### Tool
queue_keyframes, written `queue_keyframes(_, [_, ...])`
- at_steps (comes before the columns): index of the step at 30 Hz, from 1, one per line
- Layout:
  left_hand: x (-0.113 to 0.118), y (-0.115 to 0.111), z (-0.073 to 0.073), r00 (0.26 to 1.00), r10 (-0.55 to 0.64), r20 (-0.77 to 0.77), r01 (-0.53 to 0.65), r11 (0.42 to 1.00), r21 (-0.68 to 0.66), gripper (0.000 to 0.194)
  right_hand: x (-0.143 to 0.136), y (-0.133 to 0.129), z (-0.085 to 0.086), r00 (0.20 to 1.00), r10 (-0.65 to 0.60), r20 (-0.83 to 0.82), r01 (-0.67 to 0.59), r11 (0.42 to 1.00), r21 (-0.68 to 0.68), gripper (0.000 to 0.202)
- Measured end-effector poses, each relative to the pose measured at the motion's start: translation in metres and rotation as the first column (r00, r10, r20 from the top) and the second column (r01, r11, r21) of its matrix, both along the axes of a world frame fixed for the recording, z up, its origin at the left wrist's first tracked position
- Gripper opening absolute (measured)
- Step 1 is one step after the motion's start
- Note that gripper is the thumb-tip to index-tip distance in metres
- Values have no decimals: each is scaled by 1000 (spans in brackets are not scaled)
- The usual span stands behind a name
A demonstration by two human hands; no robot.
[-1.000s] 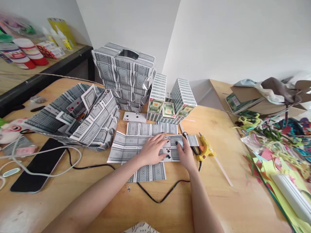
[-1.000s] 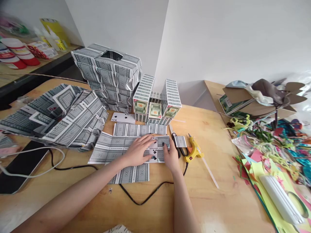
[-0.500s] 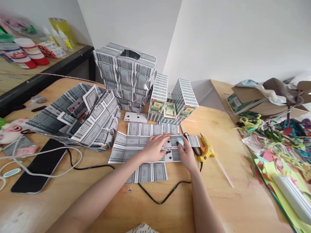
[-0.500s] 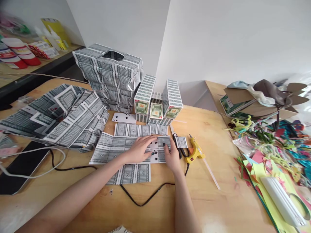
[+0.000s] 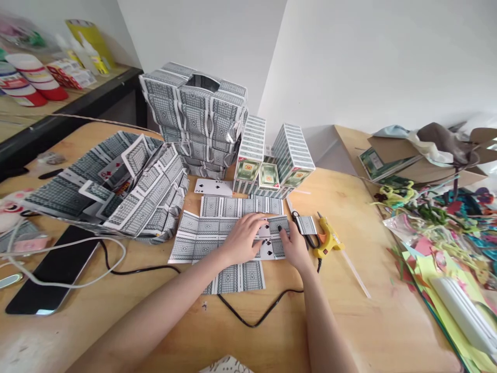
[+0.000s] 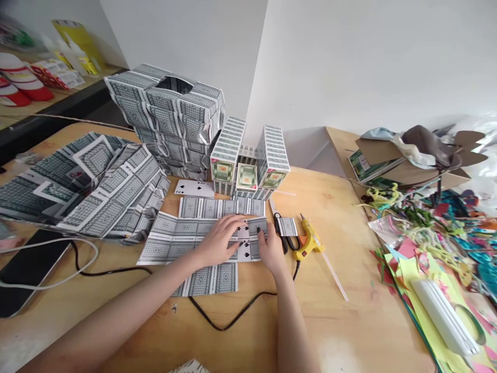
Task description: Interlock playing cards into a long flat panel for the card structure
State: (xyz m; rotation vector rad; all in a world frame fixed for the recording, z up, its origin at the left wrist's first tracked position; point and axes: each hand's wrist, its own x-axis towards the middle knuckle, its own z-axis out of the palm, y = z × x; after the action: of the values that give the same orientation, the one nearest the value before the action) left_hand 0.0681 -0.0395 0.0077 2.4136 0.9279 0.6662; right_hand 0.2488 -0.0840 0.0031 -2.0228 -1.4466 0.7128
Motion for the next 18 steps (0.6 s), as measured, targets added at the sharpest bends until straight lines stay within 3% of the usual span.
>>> queue_keyframes(3, [-4,-1,-1,981,168,-98,-160,984,81,12,-2,1,1,998,1,61,1,1000,-27,28])
queue_keyframes(6, [-7,-1,-5,928,285,-240,-257,956,142,16,-4,3,1,988,-9,156,16,999,-45,21])
queue_keyframes(10, [-8,-1,-9,914,283,-292,-238,955,180,17,-8,5,1,958,9,286,17,996,-86,20])
queue_keyframes(18, [-7,0,-8,929,265,-259,-239,962,129,20,-23,8,-1,868,50,494,60,977,-204,20])
